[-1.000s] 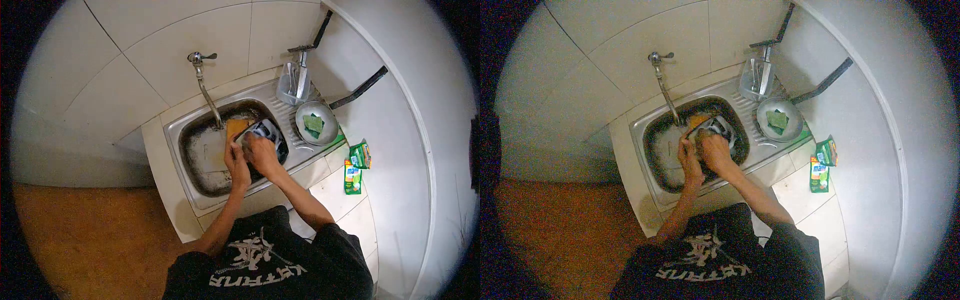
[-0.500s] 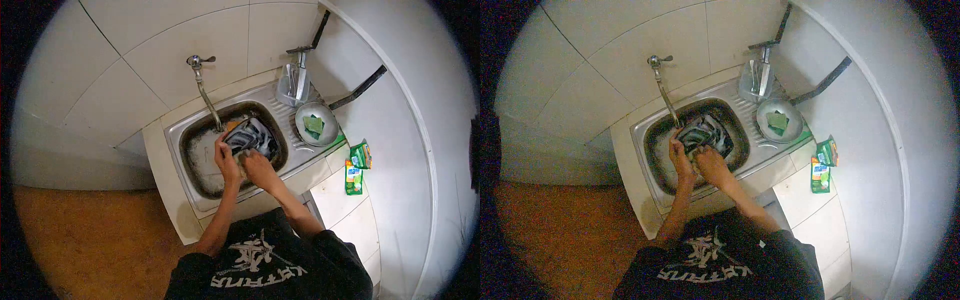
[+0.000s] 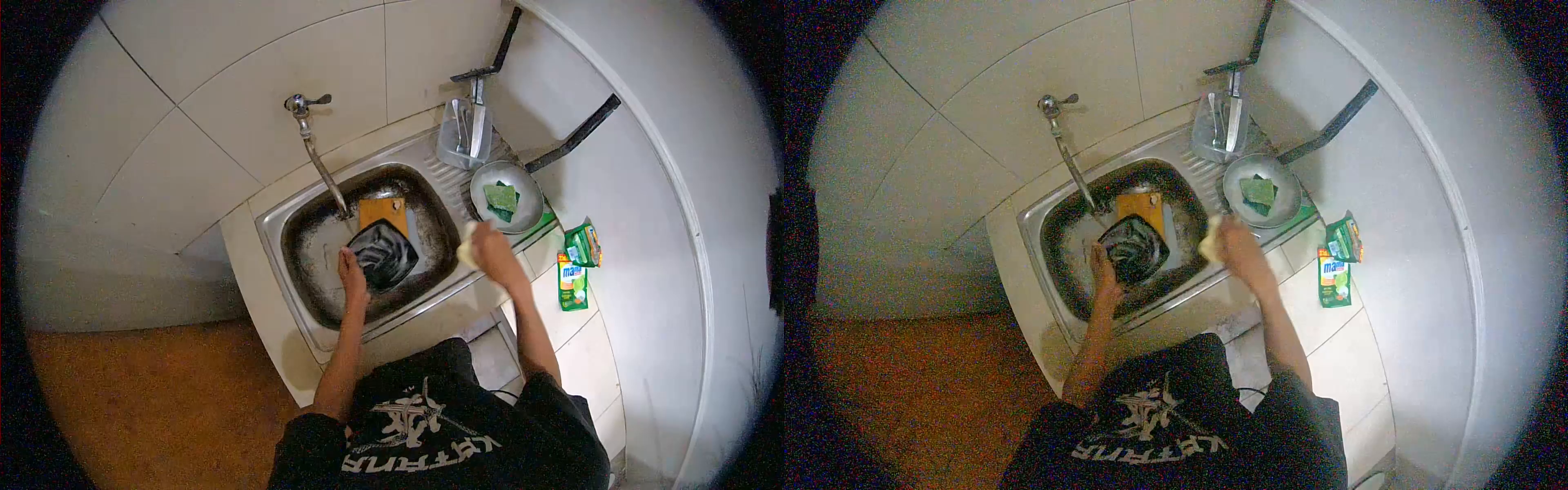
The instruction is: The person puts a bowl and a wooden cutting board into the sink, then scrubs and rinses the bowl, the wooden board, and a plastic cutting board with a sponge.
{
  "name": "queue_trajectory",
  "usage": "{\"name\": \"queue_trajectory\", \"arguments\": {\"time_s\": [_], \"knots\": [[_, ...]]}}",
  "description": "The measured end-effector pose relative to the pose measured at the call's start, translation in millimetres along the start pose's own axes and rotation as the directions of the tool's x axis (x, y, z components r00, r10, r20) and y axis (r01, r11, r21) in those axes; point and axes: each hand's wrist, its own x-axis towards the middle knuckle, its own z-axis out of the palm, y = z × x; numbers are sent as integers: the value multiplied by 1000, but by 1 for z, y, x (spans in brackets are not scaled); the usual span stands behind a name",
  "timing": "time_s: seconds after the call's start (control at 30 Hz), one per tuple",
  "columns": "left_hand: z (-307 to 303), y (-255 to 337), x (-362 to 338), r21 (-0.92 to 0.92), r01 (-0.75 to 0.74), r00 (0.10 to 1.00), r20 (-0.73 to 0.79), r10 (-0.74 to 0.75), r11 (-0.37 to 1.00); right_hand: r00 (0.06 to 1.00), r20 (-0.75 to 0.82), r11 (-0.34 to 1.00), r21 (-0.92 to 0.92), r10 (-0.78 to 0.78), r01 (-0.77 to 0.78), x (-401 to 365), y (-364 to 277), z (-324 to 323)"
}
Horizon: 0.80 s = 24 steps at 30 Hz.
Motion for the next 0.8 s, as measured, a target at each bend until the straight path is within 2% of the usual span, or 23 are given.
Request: {"name": "queue_trajectory", "arguments": {"time_s": [0.03,0.1,0.13,0.17,0.2,0.27,0.3,0.37,0.4,0.43,0.47,0.5,0.53,0.57,0.6,0.67,0.7,0.77,0.8], "knots": [[-6,2,4,4,4,1000,3,-4,1000,996,-79,998,-49,37,-41,2,25,2],[-14,4,10,-32,37,997,70,-35,999,956,-75,949,-118,284,-291,9,42,-20],[-5,27,-6,46,39,999,-1,-39,998,942,-135,928,-175,307,-328,13,58,-22],[-7,27,-1,46,45,999,-2,-45,998,926,-193,902,-230,325,-364,15,72,-20],[-13,27,5,50,73,997,10,-74,996,927,-185,902,-233,326,-364,12,84,-17],[-15,39,1,47,110,993,26,-111,993,870,-439,897,-253,227,-362,9,100,-12],[-12,52,-5,42,112,993,17,-113,993,875,-431,900,-255,221,-353,14,96,-9],[-12,69,-14,148,156,987,-69,-148,977,831,-453,809,-324,322,-490,24,72,-1],[-14,68,-15,148,161,985,-82,-150,976,831,-395,832,-234,392,-504,34,49,3],[-16,68,-16,198,76,993,-108,-55,977,884,-294,843,-299,365,-447,39,35,17],[-20,67,-16,252,-9,991,-127,42,968,910,-181,874,-262,372,-409,53,22,39],[-27,65,-13,258,-4,990,-137,40,966,974,-120,973,-107,192,-205,59,-5,50],[-36,61,-8,318,-39,993,-95,73,947,993,-94,994,77,78,-71,71,-14,82],[-44,60,-5,374,-78,993,-50,104,924,992,-109,981,176,-59,78,76,-19,125],[-47,62,-5,383,-74,993,-61,105,921,981,-167,881,444,-101,166,80,-25,174],[-47,68,-10,462,-248,928,-139,345,852,990,71,950,298,-120,93,106,-79,177],[-43,77,-16,475,-245,924,-151,353,845,989,71,944,315,-130,101,117,-87,196],[-39,98,-31,622,-110,898,-273,346,776,976,169,934,350,-138,71,141,-93,250],[-53,92,-26,551,-196,915,-194,353,811,974,171,927,367,-148,76,149,-99,269]]}}
